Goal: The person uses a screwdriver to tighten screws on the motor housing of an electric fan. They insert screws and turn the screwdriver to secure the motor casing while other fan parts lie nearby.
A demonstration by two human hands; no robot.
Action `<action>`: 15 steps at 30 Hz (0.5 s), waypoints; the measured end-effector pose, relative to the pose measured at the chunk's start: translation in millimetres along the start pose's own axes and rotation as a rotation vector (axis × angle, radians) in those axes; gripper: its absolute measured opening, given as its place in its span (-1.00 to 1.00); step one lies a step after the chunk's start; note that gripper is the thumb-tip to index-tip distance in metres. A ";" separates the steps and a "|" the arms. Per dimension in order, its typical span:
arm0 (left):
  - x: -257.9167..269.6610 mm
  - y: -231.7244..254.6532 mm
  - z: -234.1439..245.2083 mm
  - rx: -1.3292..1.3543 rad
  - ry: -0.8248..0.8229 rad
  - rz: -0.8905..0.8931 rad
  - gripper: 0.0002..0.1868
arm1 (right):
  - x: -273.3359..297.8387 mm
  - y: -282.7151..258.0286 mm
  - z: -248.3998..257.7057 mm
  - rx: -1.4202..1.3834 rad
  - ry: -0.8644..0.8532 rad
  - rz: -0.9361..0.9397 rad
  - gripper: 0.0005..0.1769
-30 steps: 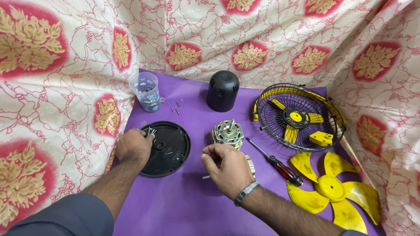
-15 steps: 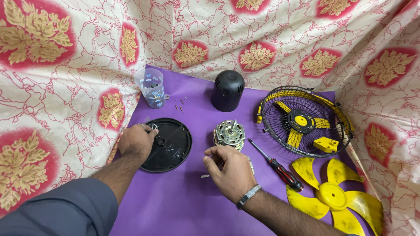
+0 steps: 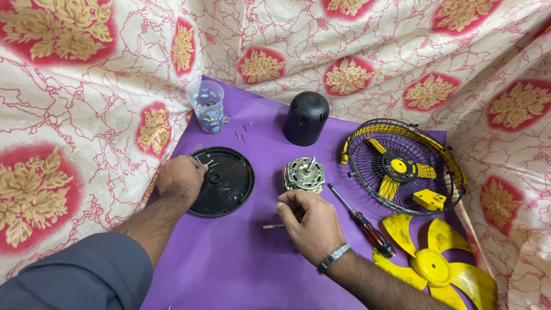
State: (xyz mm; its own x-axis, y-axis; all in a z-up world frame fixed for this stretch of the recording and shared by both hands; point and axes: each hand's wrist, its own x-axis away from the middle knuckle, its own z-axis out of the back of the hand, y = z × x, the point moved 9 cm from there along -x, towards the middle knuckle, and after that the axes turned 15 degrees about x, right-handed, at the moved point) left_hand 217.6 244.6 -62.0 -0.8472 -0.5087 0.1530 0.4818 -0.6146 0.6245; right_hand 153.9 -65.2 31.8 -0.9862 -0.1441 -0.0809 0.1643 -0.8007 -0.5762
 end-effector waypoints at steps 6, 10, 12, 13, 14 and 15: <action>-2.6 9.2 -9.6 -0.132 0.059 -0.143 -0.67 | 0.9 -2.6 5.6 -0.016 0.030 0.044 -0.81; 2.5 10.5 2.7 0.053 0.119 -0.111 -0.66 | 3.3 -0.1 12.8 0.009 0.046 0.048 -0.81; 15.5 9.5 9.2 0.270 0.160 -0.036 -0.66 | 4.9 0.3 17.7 0.006 0.068 0.060 -0.80; 24.5 20.2 7.9 0.325 0.152 -0.082 -0.65 | 4.6 3.7 18.1 -0.037 0.059 0.029 -0.79; 35.2 30.5 5.3 0.383 0.146 -0.123 -0.64 | 3.2 6.4 17.1 -0.077 0.047 0.001 -0.78; 49.9 45.2 -2.1 0.432 0.101 -0.197 -0.64 | 1.9 8.8 15.1 -0.116 0.034 -0.027 -0.77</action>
State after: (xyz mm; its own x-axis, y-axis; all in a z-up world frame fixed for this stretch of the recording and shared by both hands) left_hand 197.6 190.1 -27.7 -0.8766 -0.4772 -0.0621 0.1594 -0.4096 0.8982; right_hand 153.7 -81.3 38.8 -0.9906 -0.1020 -0.0909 0.1366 -0.7307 -0.6689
